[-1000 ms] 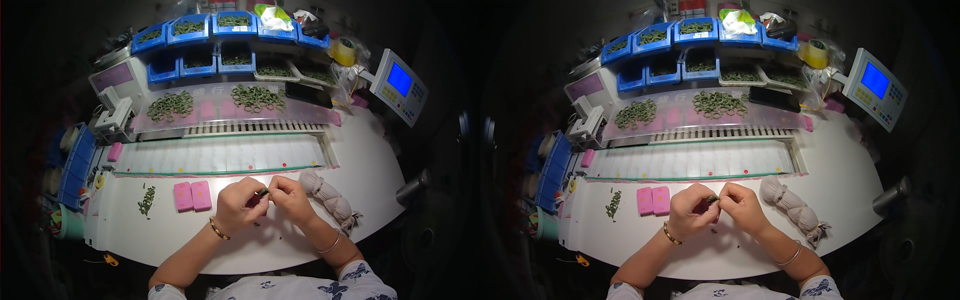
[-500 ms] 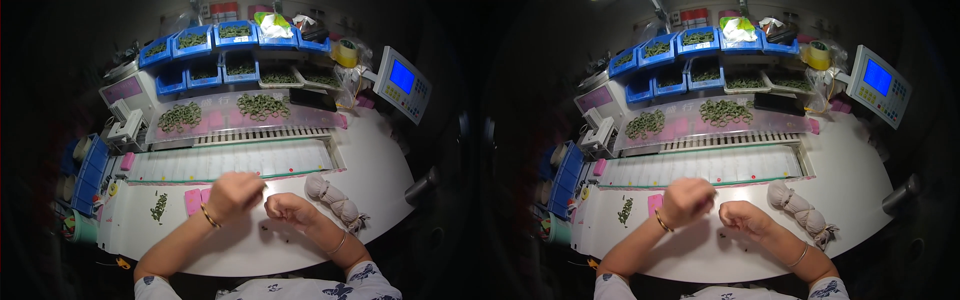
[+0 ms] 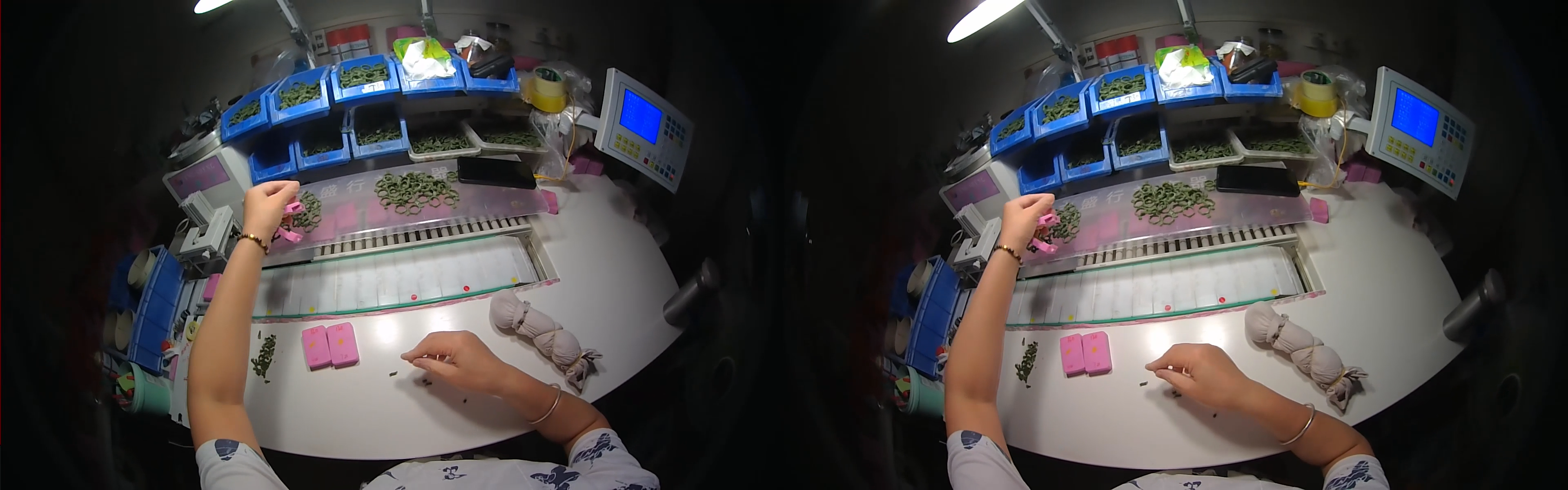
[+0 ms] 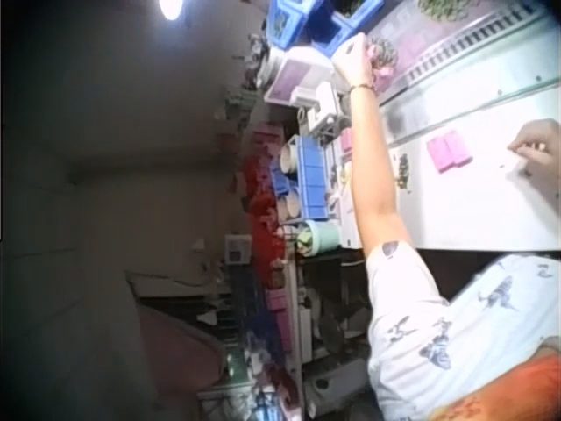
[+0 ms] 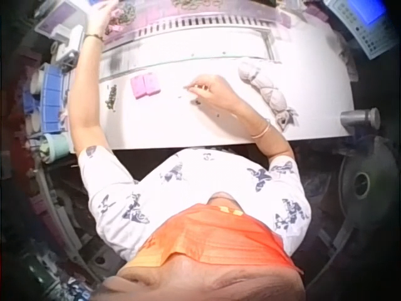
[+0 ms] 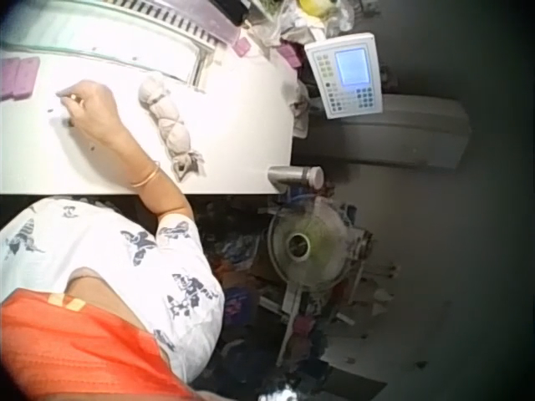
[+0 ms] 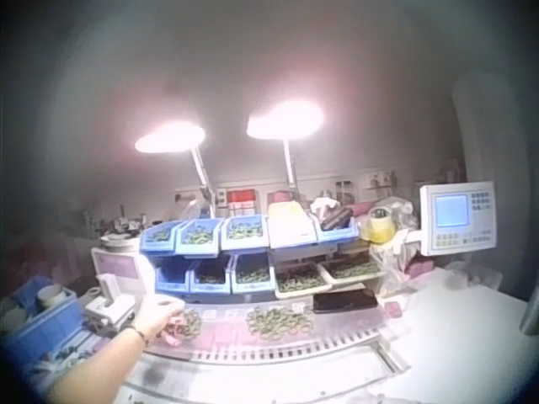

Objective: The person assembles toy figures by hand, inserting small green leaf-shaped plastic parts into slots on pink and yellow plastic components and wiping the assembled pieces.

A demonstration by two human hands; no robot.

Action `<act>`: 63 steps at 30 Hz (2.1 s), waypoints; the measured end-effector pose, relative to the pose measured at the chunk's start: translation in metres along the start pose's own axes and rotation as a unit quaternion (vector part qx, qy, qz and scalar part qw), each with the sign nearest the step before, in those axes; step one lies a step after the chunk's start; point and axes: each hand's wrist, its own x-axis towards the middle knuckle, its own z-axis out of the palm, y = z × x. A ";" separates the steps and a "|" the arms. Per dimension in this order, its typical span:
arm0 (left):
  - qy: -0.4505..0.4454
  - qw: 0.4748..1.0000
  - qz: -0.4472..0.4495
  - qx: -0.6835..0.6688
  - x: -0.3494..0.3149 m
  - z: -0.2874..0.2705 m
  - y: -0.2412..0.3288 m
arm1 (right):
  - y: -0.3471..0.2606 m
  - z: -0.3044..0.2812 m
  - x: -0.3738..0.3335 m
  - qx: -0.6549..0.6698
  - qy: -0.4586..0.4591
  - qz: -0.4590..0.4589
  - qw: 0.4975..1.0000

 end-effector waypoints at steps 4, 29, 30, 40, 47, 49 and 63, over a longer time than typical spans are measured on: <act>0.026 0.969 -0.065 -0.238 -0.039 0.009 -0.011 | -0.016 -0.018 -0.001 0.004 0.028 -0.019 0.999; -0.228 0.812 -0.229 -0.486 -0.222 0.128 -0.005 | -0.020 -0.067 -0.081 -0.404 -0.027 -0.052 0.913; -0.227 0.805 -0.230 -0.497 -0.224 0.129 -0.006 | -0.028 -0.071 -0.078 -0.403 -0.027 -0.050 0.913; -0.189 0.904 0.047 -0.381 -0.242 0.131 0.015 | -0.058 -0.017 -0.061 -0.543 0.119 -0.231 0.798; -0.234 0.840 -0.111 -0.478 -0.242 0.120 0.016 | -0.076 -0.055 -0.050 -0.426 0.144 -0.225 0.864; -0.244 0.825 -0.143 -0.489 -0.238 0.120 0.013 | -0.086 -0.065 -0.046 -0.444 0.248 -0.249 0.824; -0.162 0.871 -0.104 -0.451 -0.234 0.111 0.001 | -0.082 -0.055 -0.049 -0.447 0.133 -0.244 0.850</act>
